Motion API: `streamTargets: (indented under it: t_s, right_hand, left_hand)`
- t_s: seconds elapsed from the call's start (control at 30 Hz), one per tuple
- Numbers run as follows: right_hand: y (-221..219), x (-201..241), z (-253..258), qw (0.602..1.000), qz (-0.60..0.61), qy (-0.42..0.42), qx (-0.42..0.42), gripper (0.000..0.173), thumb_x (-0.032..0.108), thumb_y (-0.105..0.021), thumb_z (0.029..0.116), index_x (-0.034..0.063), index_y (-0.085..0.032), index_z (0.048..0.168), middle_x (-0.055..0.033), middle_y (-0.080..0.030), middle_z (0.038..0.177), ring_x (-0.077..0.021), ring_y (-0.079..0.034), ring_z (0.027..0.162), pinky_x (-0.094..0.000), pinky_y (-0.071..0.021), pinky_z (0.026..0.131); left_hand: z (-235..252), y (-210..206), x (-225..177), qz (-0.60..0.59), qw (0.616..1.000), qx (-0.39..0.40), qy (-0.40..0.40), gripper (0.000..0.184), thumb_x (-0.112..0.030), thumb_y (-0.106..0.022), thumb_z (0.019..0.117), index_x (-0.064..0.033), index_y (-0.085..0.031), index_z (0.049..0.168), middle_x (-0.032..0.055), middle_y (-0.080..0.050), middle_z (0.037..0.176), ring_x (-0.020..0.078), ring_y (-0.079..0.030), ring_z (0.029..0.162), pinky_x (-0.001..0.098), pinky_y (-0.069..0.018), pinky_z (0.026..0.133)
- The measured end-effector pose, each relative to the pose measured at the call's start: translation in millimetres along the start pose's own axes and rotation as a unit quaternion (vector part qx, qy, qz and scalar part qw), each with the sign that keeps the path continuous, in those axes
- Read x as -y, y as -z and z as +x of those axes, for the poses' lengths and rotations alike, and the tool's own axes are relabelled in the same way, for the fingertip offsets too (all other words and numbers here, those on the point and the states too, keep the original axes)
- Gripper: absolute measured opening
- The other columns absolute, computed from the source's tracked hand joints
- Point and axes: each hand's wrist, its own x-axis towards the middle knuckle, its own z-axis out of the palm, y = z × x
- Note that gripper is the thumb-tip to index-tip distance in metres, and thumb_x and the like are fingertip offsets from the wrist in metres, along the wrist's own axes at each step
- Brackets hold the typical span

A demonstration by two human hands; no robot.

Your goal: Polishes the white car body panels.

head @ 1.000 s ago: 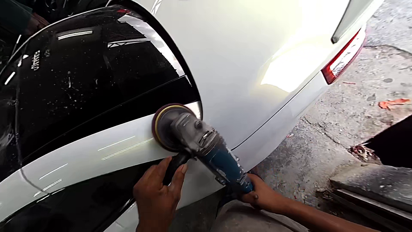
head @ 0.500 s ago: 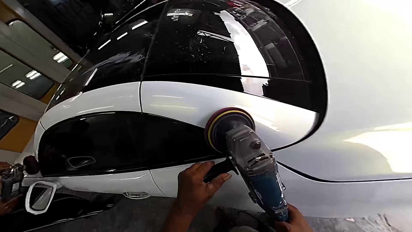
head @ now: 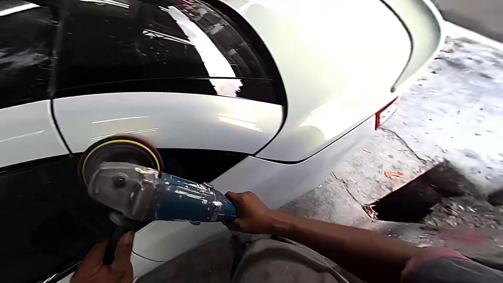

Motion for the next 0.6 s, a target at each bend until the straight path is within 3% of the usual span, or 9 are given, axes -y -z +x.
streamTargets:
  t_s: [0.07,0.23,0.4,0.5,0.6]
  right_hand:
    - [3,-44,-35,1.0,0.012,-0.026,0.004,0.042,0.04,-0.076,0.0835,0.009,-0.066,0.111,-0.0095,-0.071,0.091,-0.0262,-0.07,0.089,-0.0538,-0.0558,0.079]
    - [11,-155,-177,0.981,0.058,-0.183,-0.018,0.055,0.044,-0.079,0.0808,0.0098,-0.065,0.121,-0.0103,-0.073,0.102,-0.0259,-0.072,0.098,-0.055,-0.0568,0.089]
    - [19,-183,-294,0.927,0.145,-0.325,-0.119,0.057,0.023,-0.083,0.0703,0.0031,-0.066,0.121,-0.0099,-0.074,0.1,-0.0188,-0.073,0.091,-0.0451,-0.0599,0.085]
    - [29,-191,-316,0.918,0.15,-0.338,-0.144,0.055,0.018,-0.081,0.0681,-0.0021,-0.065,0.116,-0.0103,-0.073,0.095,-0.0151,-0.071,0.084,-0.0399,-0.06,0.079]
    - [26,-206,-282,0.929,0.139,-0.313,-0.138,0.056,0.023,-0.081,0.0685,-0.0013,-0.065,0.116,-0.0087,-0.073,0.094,-0.0125,-0.071,0.081,-0.0379,-0.0599,0.076]
  left_hand:
    - [-27,-26,-32,0.006,1.0,0.027,-0.009,0.059,-0.051,-0.061,0.0997,0.0063,-0.071,0.089,0.0131,-0.069,0.074,0.0066,-0.066,0.069,0.0237,-0.0558,0.067]
    - [-112,-121,-127,-0.129,0.982,0.123,0.058,0.053,-0.054,-0.072,0.0899,-0.0011,-0.075,0.088,0.0042,-0.07,0.074,0.007,-0.067,0.067,0.0263,-0.0591,0.064]
    - [-138,-180,-212,-0.182,0.943,0.277,0.037,0.047,-0.056,-0.073,0.0893,-0.0094,-0.078,0.093,0.0008,-0.074,0.081,0.0108,-0.071,0.074,0.0355,-0.0627,0.068]
    - [-141,-199,-239,-0.179,0.938,0.298,0.015,0.045,-0.055,-0.076,0.087,-0.0094,-0.077,0.091,0.0017,-0.073,0.078,0.0128,-0.071,0.071,0.0375,-0.061,0.064]
    - [-123,-197,-219,-0.154,0.925,0.345,0.04,0.044,-0.051,-0.079,0.0852,-0.0086,-0.074,0.094,0.0039,-0.072,0.081,0.0163,-0.07,0.073,0.0404,-0.0596,0.065]
